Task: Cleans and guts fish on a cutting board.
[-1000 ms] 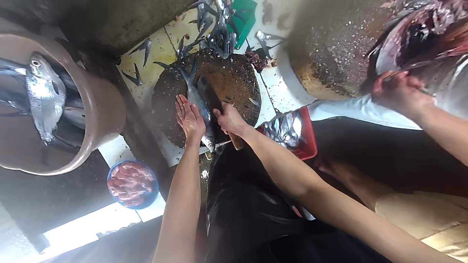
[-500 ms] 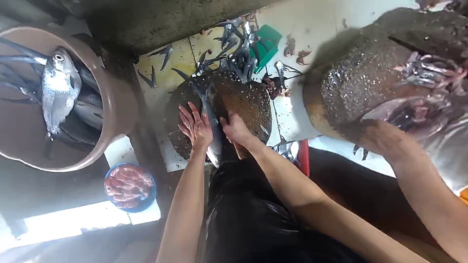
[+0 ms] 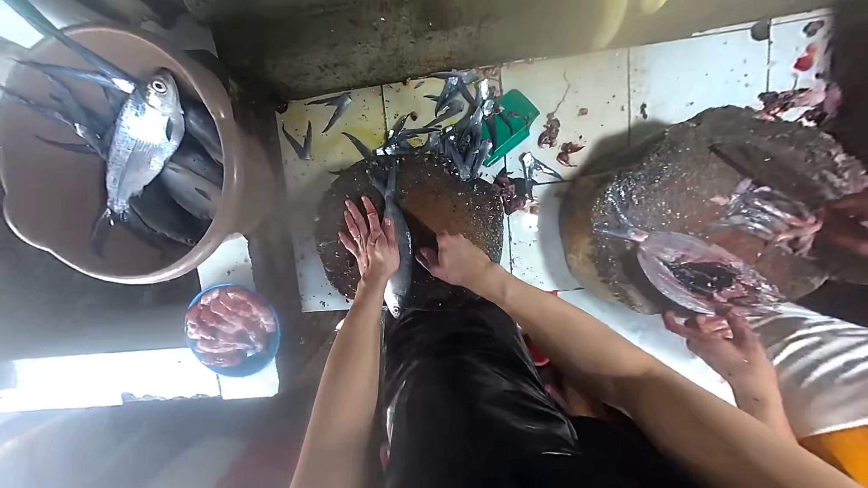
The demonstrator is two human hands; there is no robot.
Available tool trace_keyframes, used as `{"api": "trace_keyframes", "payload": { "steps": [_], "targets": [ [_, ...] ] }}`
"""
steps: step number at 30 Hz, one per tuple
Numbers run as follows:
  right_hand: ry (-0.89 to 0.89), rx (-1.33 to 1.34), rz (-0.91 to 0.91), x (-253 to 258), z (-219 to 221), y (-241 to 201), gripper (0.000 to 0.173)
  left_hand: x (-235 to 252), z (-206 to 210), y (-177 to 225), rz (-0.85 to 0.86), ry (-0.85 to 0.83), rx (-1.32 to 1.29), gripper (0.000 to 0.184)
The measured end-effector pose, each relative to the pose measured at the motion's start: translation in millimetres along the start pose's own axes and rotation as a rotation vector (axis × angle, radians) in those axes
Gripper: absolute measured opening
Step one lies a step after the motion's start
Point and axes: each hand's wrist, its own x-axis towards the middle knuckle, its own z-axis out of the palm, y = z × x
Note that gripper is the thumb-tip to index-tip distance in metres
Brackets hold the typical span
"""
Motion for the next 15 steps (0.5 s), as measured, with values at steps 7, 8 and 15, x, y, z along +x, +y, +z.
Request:
{"api": "trace_keyframes", "payload": {
  "steps": [7, 8, 15],
  "targets": [
    [-0.301, -0.275, -0.275, -16, -16, 38, 0.049, 3, -1, 2, -0.029, -0.010, 0.031, 0.066],
    [-0.347, -0.310, -0.313, -19, -13, 45, 0.051, 3, -1, 2, -0.029, -0.008, 0.034, 0.066],
    [-0.417, -0.389, -0.402, -33, -3, 62, 0.056, -9, -30, 0, 0.177, -0.100, -0.095, 0.077]
  ]
}}
